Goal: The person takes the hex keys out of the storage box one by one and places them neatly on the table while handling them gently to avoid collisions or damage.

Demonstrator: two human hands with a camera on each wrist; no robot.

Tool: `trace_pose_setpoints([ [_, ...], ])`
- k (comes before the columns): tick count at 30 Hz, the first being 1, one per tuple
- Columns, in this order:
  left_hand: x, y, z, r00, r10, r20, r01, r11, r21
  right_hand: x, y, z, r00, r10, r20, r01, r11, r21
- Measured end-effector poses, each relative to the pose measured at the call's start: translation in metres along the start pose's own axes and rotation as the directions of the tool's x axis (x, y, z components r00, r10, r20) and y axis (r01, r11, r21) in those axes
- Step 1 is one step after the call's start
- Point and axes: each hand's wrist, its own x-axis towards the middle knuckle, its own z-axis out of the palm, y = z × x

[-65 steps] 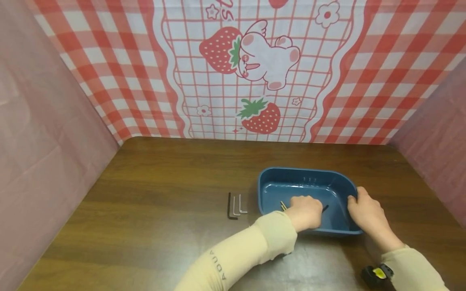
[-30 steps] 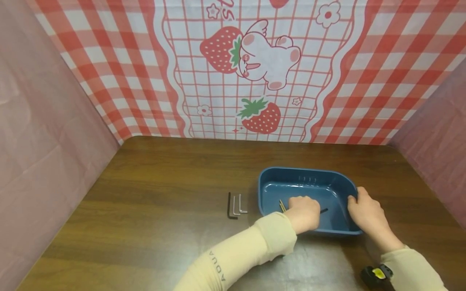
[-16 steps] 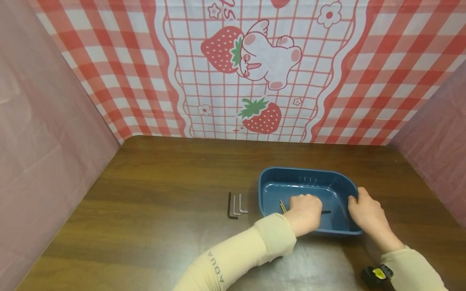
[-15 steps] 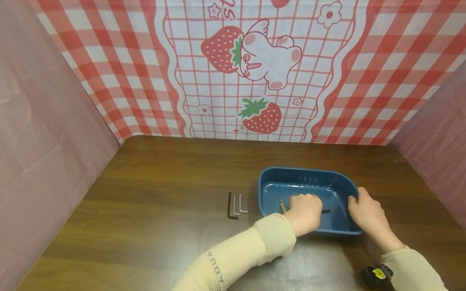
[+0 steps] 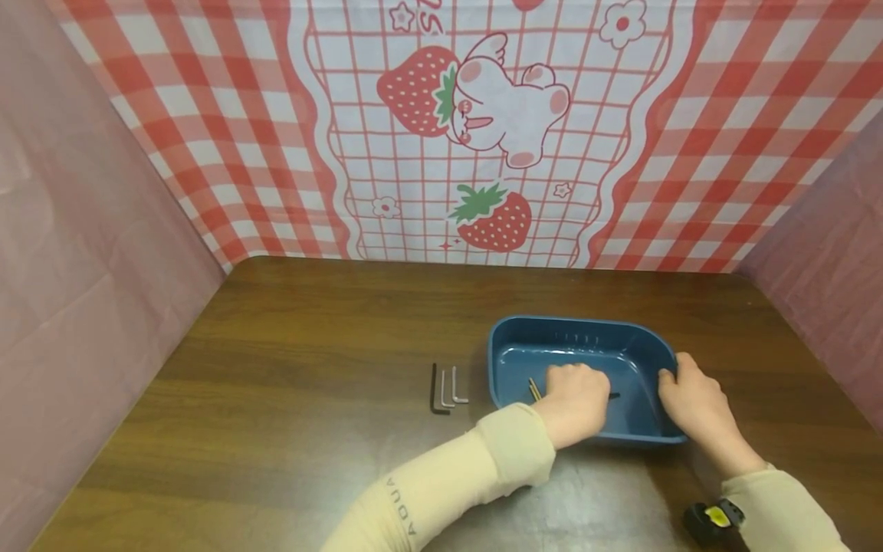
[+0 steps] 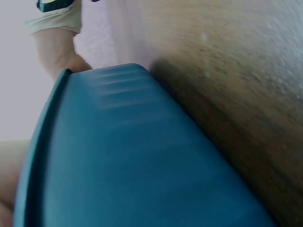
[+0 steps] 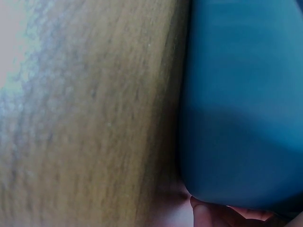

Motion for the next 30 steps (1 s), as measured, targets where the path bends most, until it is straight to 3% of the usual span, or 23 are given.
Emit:
trace_pose_setpoints([
  [9,-0.005,-0.006,-0.007,0.999,0.027,0.038,-0.024,0.998,-0.062,0.0,-0.001,-0.001,1.0,0.004,0.01,-0.004,1.0,0.0],
  [18,-0.008,-0.016,-0.015,1.0,0.023,0.02,-0.022,0.997,-0.073,0.0,-0.002,-0.001,1.0,0.016,0.011,-0.016,1.0,0.006],
  [25,-0.013,-0.027,-0.018,0.999,0.012,0.048,-0.005,0.991,-0.135,0.0,-0.002,-0.001,1.0,0.02,0.014,-0.02,1.0,0.005],
  [30,-0.017,-0.036,-0.018,1.0,0.006,0.027,-0.002,0.989,-0.151,0.0,-0.001,0.001,1.0,0.014,0.015,-0.015,1.0,0.011],
])
